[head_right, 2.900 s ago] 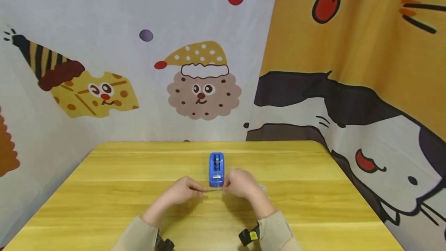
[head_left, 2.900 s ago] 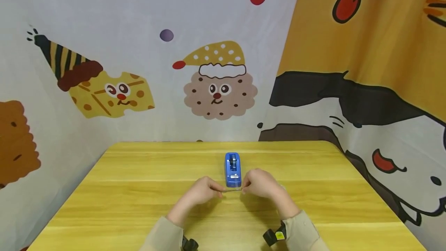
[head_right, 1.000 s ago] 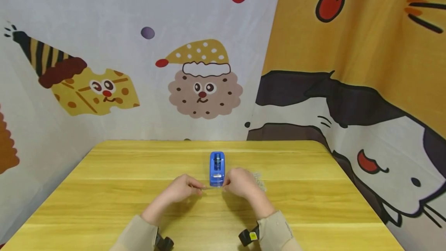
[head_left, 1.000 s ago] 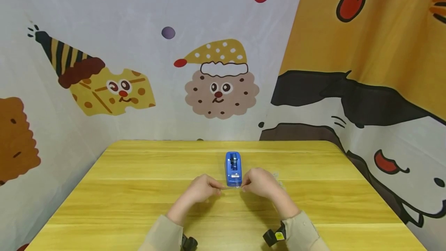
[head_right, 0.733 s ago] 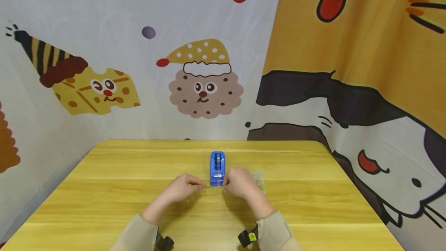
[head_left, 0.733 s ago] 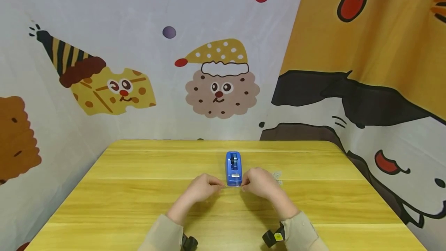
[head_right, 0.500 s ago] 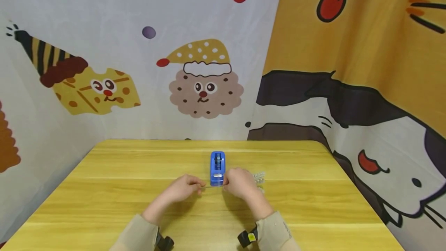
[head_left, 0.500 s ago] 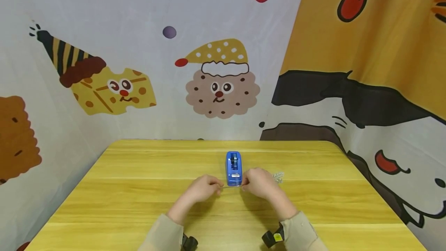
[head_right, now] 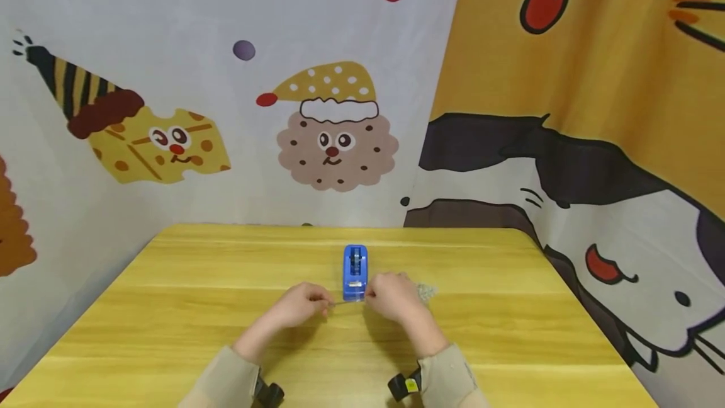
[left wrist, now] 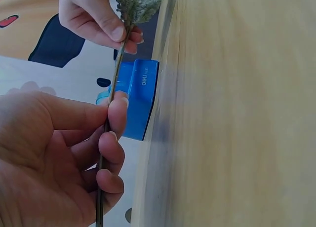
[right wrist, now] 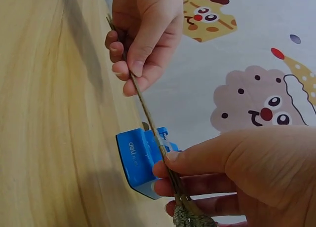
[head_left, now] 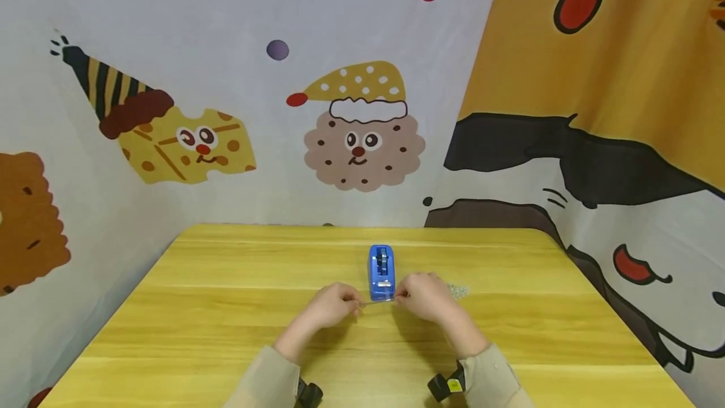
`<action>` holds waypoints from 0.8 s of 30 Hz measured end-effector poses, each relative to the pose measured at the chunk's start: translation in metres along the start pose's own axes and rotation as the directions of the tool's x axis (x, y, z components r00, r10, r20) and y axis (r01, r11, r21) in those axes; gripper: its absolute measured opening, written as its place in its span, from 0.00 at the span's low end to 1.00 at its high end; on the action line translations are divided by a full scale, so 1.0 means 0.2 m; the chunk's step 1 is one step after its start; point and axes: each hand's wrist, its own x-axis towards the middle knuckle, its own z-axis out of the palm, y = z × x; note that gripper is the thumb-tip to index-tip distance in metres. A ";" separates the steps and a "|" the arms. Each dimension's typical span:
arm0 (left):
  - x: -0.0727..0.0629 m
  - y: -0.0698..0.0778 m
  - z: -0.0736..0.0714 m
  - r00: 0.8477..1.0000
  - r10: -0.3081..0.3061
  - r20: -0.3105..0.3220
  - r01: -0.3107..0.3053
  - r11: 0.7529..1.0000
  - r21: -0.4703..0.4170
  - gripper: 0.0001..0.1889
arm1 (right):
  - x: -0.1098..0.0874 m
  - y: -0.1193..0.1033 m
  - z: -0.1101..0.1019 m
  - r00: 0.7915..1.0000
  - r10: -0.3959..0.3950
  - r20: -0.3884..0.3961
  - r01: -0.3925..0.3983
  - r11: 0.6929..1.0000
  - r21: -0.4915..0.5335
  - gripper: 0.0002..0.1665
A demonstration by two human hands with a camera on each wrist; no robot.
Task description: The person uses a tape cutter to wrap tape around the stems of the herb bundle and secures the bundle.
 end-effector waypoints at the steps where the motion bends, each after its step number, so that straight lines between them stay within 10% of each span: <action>1: 0.00 0.00 0.00 1.000 -0.008 -0.003 0.008 1.000 -0.003 0.07 | 0.00 0.00 0.00 1.000 -0.005 -0.001 0.005 1.000 -0.006 0.03; 24: -0.01 0.02 -0.04 0.996 -0.059 -0.065 0.059 0.998 -0.010 0.06 | 0.03 0.00 0.02 0.999 0.017 -0.037 -0.017 1.000 -0.004 0.07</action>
